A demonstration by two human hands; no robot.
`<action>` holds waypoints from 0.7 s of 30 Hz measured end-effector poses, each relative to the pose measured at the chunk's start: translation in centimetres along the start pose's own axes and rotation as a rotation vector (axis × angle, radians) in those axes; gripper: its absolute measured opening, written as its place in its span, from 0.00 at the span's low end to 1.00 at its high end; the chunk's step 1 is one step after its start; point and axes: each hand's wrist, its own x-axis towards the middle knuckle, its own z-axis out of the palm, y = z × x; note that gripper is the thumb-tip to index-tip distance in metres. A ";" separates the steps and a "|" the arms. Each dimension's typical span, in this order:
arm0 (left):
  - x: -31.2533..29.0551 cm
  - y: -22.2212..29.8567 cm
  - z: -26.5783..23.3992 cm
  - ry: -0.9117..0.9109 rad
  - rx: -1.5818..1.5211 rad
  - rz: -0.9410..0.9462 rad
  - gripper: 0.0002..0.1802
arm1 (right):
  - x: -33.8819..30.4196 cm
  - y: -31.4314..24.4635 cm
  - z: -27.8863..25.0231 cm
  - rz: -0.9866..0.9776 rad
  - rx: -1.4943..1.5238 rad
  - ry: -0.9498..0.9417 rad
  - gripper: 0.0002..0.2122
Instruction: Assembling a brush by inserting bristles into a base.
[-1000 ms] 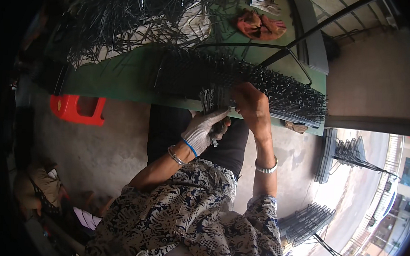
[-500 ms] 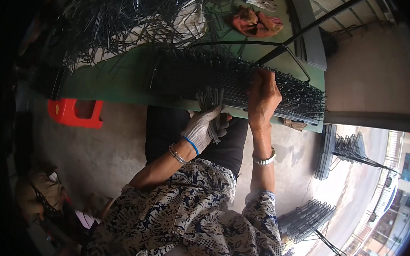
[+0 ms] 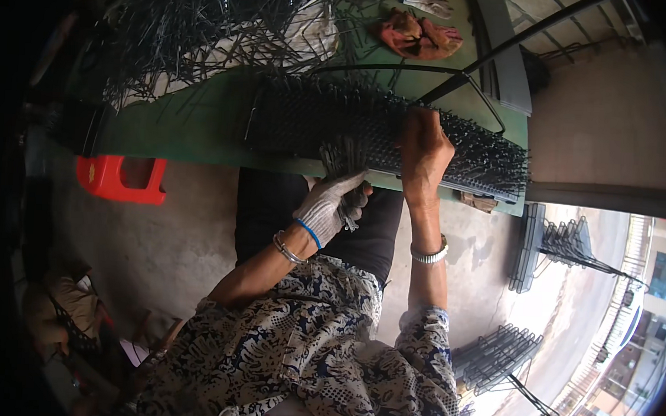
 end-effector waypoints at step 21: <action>-0.5 -0.3 -0.1 -0.090 0.094 0.022 0.09 | -1.0 -1.9 -2.9 0.342 0.267 -0.655 0.07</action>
